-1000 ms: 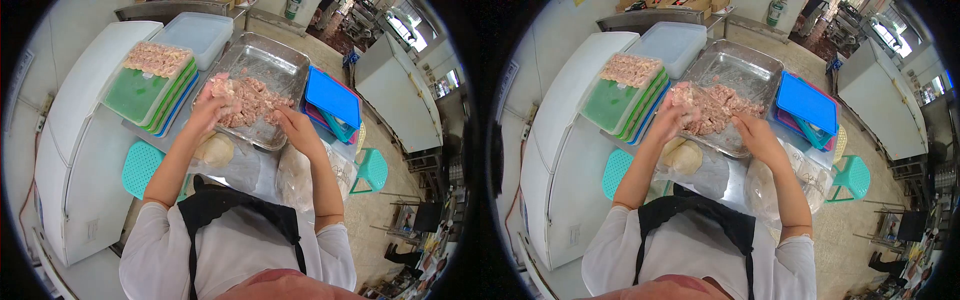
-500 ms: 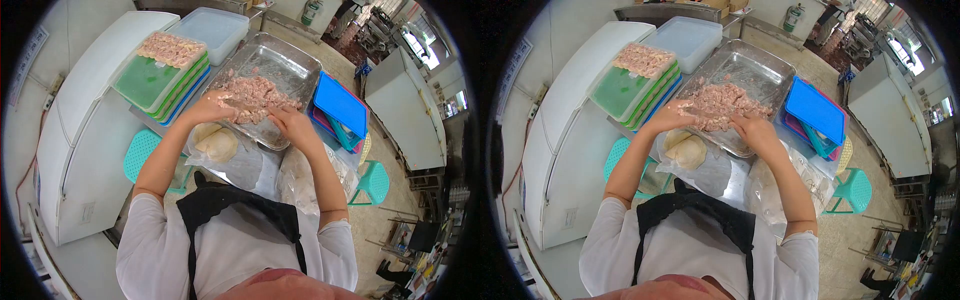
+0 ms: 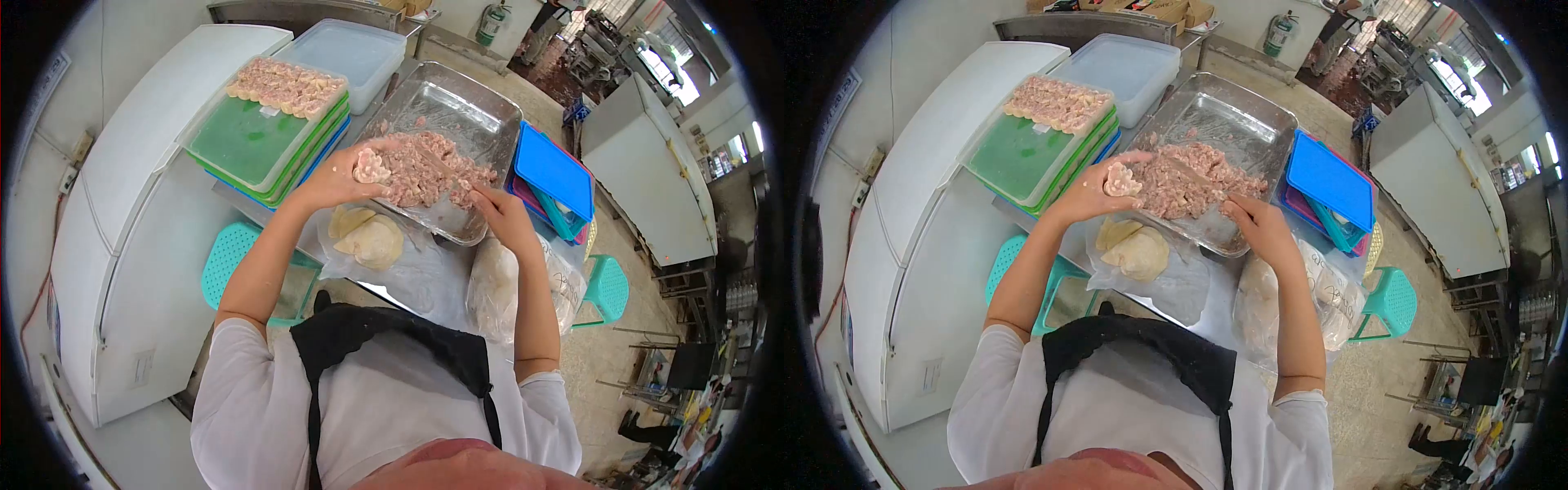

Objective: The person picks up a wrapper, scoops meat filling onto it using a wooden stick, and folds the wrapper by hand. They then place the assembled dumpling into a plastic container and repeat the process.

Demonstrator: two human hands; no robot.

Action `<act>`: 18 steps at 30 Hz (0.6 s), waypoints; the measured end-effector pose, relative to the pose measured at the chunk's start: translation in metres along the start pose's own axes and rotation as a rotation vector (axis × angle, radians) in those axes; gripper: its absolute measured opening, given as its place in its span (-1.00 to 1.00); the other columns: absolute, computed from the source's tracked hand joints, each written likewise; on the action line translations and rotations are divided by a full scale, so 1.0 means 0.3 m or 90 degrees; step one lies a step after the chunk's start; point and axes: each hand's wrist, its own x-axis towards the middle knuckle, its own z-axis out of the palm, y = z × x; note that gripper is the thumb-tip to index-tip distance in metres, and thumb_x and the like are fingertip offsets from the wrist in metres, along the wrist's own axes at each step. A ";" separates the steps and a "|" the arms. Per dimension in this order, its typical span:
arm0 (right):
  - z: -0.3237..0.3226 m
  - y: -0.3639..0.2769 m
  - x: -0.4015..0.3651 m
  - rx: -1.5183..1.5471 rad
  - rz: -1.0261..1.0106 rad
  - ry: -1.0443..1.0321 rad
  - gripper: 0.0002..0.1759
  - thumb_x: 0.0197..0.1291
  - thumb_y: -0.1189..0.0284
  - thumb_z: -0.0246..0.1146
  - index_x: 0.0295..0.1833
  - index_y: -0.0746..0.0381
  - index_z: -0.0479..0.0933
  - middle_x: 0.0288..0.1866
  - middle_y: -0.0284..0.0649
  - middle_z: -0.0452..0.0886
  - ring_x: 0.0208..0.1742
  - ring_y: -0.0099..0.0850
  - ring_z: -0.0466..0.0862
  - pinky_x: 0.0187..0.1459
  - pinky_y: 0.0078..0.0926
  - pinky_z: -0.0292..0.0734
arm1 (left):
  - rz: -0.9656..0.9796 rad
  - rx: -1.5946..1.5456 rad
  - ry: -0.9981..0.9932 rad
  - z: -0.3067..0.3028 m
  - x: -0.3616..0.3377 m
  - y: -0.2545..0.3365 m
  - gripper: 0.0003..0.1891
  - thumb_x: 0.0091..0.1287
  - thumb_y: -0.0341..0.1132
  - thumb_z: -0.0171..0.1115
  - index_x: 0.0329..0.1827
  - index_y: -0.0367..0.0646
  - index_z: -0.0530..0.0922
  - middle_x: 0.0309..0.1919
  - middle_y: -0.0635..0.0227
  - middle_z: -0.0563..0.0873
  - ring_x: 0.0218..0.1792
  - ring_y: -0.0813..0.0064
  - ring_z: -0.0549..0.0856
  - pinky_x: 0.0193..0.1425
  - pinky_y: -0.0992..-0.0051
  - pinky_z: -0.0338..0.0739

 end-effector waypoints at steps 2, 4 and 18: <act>0.018 -0.095 -0.012 0.160 -0.016 0.016 -0.62 0.31 0.23 0.18 0.06 0.29 0.59 -0.08 0.04 0.66 -0.14 -0.20 0.69 -0.05 -0.38 0.52 | -0.012 0.010 -0.068 -0.043 0.004 -0.003 -0.59 0.05 -0.31 0.41 0.00 -0.14 0.57 -0.20 0.40 0.68 -0.15 0.46 0.63 0.03 0.46 0.49; 0.091 -0.214 -0.004 0.121 -0.075 -0.082 -0.60 0.31 0.27 0.20 0.11 0.33 0.55 -0.08 0.04 0.66 -0.14 -0.32 0.68 -0.04 -0.46 0.50 | 0.035 0.093 -0.137 -0.080 0.016 -0.016 -0.57 0.03 -0.29 0.42 0.00 -0.16 0.59 -0.14 0.33 0.69 -0.14 0.45 0.64 0.04 0.47 0.49; 0.160 -0.620 0.098 -0.292 -0.113 0.093 -0.73 0.23 0.30 0.22 0.02 0.12 0.58 -0.40 -0.13 0.59 -0.34 -0.12 0.64 -0.30 -0.22 0.54 | 0.069 0.102 -0.115 -0.416 -0.079 -0.118 -0.55 0.03 -0.14 0.50 -0.11 -0.20 0.57 -0.18 0.28 0.68 -0.15 0.38 0.63 -0.02 0.43 0.49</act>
